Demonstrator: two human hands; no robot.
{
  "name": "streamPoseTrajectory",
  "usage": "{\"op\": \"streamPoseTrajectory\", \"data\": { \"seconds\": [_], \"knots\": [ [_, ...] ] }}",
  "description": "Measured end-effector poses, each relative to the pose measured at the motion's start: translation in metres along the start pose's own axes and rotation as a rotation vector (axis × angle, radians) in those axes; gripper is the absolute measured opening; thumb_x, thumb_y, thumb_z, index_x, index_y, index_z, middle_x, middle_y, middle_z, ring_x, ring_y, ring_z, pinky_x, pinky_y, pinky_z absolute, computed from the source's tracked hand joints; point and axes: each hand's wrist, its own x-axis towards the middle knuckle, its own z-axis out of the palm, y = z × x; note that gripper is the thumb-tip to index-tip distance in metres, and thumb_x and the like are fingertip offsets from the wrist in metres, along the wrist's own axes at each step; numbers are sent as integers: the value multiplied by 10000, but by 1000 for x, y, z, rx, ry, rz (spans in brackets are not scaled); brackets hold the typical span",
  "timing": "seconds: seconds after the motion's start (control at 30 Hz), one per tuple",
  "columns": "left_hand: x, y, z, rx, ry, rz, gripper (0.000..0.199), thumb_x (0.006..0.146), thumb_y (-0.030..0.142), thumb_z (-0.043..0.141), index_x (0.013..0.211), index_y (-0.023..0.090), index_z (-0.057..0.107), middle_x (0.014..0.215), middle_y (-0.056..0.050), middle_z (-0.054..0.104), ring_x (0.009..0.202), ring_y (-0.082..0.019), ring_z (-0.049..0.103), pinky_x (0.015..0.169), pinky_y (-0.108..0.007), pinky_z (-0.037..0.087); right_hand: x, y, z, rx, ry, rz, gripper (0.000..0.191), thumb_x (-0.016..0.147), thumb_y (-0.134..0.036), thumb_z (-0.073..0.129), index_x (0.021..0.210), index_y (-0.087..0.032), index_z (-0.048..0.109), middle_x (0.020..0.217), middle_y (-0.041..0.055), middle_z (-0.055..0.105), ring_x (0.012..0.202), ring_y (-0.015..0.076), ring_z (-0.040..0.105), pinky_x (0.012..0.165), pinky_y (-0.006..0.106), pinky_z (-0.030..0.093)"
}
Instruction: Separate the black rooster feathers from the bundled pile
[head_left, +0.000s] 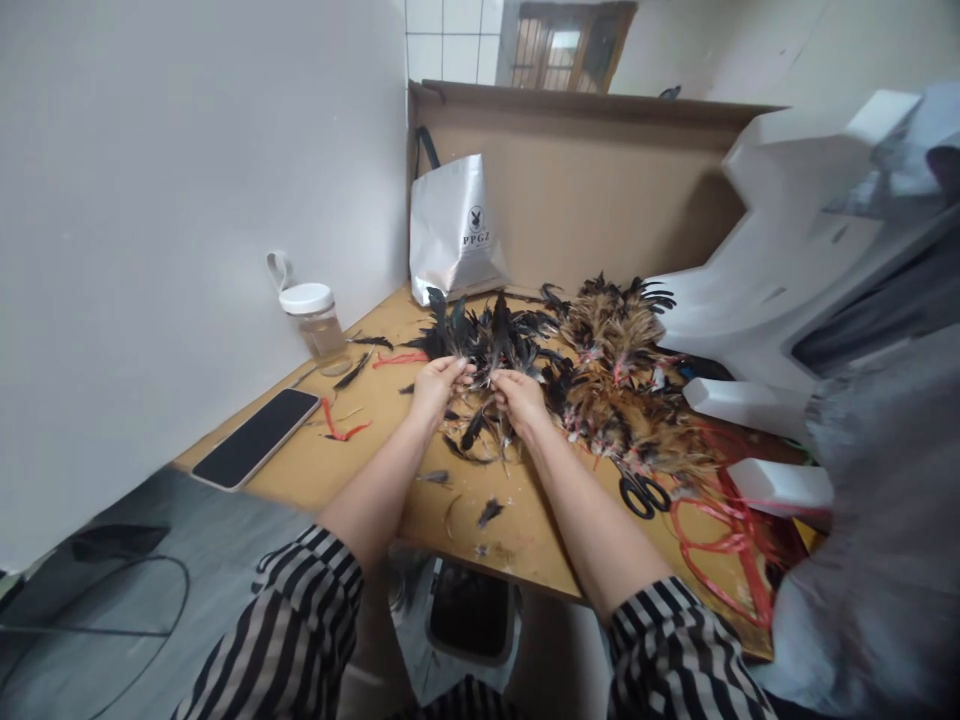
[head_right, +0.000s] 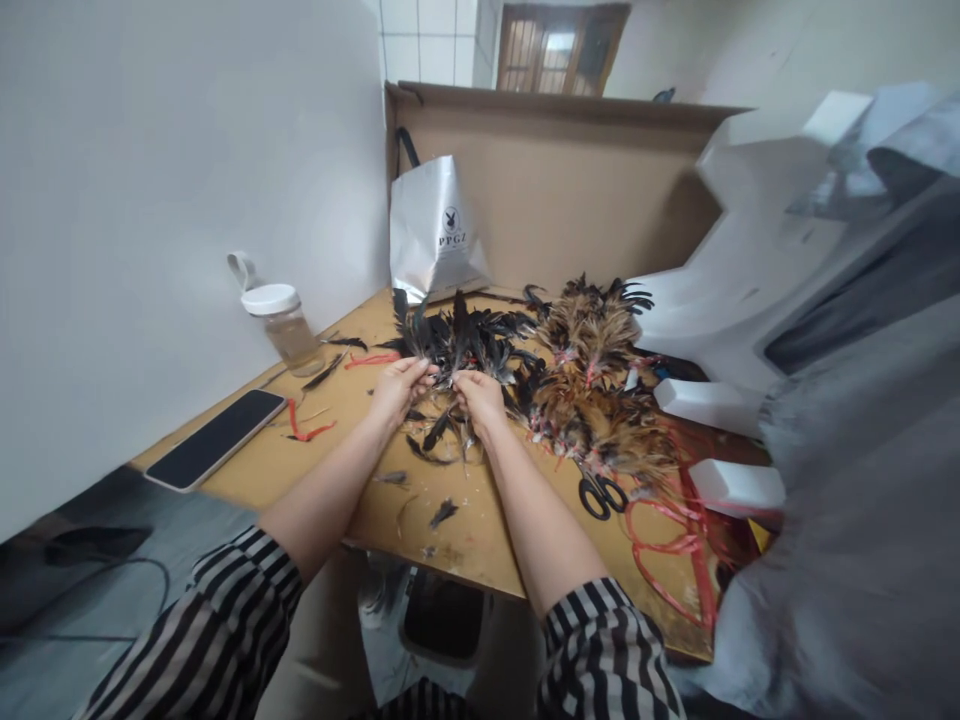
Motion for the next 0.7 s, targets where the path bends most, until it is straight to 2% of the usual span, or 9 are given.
{"op": "streamPoseTrajectory", "data": {
  "seconds": [0.17,0.27,0.37,0.5,0.6,0.7],
  "knots": [
    [-12,-9,1,10,-62,-114,257,626,295,666,786,113,580,772,-75,660,534,-73,572,425,-145,377,-1,5,8,-17,25,-60,260,562,-375,643,704,-170,571,441,-68,407,388,51,312,379,185,224],
    [-18,-10,-1,10,-90,-151,261,624,294,670,782,109,574,757,-72,653,540,-81,579,433,-153,387,-3,8,15,-47,43,-77,266,563,-390,637,706,-174,574,479,-47,480,417,69,378,403,196,280],
    [-20,-11,-3,-21,-88,-131,239,628,287,669,755,109,572,702,-43,634,517,-60,554,428,-144,373,-5,10,21,-54,33,-81,268,562,-391,637,709,-179,564,561,-21,555,476,91,452,437,204,331],
    [-18,-11,-6,-89,-100,-117,206,613,246,682,711,108,563,615,1,584,471,-22,482,429,-127,355,-8,7,23,-48,-13,-68,253,560,-372,654,684,-179,545,505,-49,503,418,62,382,403,192,278],
    [-19,-10,-7,-159,-172,-155,199,608,219,687,709,104,560,601,13,560,458,-7,450,420,-111,338,-10,1,19,42,-75,-32,273,558,-363,669,706,-190,519,463,-76,443,388,49,336,381,181,229],
    [-21,-8,-7,-211,-247,-211,180,614,194,685,695,98,556,594,18,541,444,4,429,403,-97,317,-12,-5,14,124,-146,5,298,545,-356,689,706,-189,502,482,-74,449,408,49,363,386,174,238]
  ]
}}
